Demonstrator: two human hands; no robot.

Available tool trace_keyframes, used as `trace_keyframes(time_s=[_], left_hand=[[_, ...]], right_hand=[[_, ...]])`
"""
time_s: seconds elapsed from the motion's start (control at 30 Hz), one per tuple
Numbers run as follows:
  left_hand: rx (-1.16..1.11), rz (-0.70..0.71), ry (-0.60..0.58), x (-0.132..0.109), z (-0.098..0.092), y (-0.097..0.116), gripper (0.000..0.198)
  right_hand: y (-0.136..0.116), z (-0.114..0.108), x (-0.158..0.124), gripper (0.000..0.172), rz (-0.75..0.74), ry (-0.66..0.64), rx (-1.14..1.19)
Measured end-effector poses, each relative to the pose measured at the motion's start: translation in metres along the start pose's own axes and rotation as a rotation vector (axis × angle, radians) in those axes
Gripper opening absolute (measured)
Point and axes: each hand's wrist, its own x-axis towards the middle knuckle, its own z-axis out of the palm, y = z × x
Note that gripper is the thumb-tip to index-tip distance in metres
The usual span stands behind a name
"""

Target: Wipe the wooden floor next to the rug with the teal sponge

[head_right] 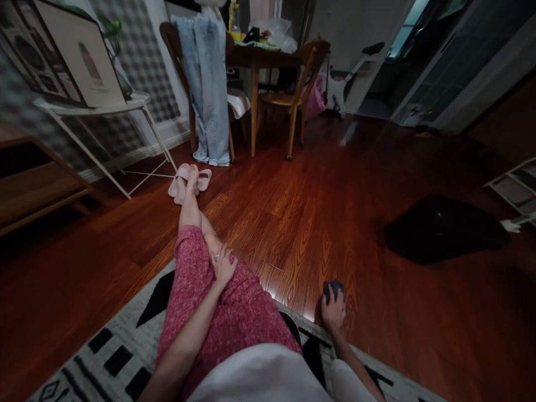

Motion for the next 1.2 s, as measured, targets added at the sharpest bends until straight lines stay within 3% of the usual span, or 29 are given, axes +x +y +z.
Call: trace_keyframes(time_s=[0.1,0.17,0.23,0.33,0.5,0.57,0.63,0.73,0.83,0.97,1.07,1.2], left_hand=[[-0.009,-0.002,0.0,0.0,-0.002,0.0,0.04],[-0.006,0.004,0.003,0.0,-0.002,0.0,0.04],[-0.001,0.008,-0.002,-0.001,-0.002,0.0,0.041],[0.005,0.005,-0.005,-0.001,-0.001,0.001,0.044],[0.023,-0.001,0.02,-0.002,0.006,0.0,0.048],[0.031,-0.013,0.037,-0.002,0.009,-0.001,0.052],[0.029,-0.054,0.062,-0.001,0.011,-0.003,0.058],[0.006,-0.131,0.09,0.001,0.012,-0.003,0.065],[-0.016,-0.177,0.112,0.002,0.013,-0.001,0.068],[-0.017,-0.189,0.118,0.003,0.015,0.002,0.067],[-0.022,-0.186,0.113,0.003,0.017,0.002,0.069],[-0.04,-0.199,0.11,0.003,0.019,0.0,0.07]], right_hand=[[-0.048,0.01,0.0,0.062,0.183,0.112,0.008],[-0.092,0.019,-0.002,0.062,0.171,0.117,0.021],[-0.136,0.03,-0.007,0.06,-0.007,0.029,0.031],[-0.191,0.051,-0.021,0.056,-0.398,-0.167,0.021],[-0.24,0.079,-0.03,0.057,-0.95,-0.44,-0.022],[-0.242,0.081,-0.019,0.057,-1.07,-0.447,0.002],[-0.235,0.076,-0.001,0.055,-1.059,-0.386,0.03],[-0.205,0.064,0.031,0.054,-0.805,-0.237,0.035],[-0.157,0.053,0.053,0.059,-0.511,-0.096,0.029],[-0.098,0.045,0.047,0.063,-0.295,-0.014,-0.01],[-0.088,0.045,0.018,0.062,-0.339,-0.034,-0.07],[-0.128,0.049,-0.016,0.056,-0.652,-0.175,-0.104]])
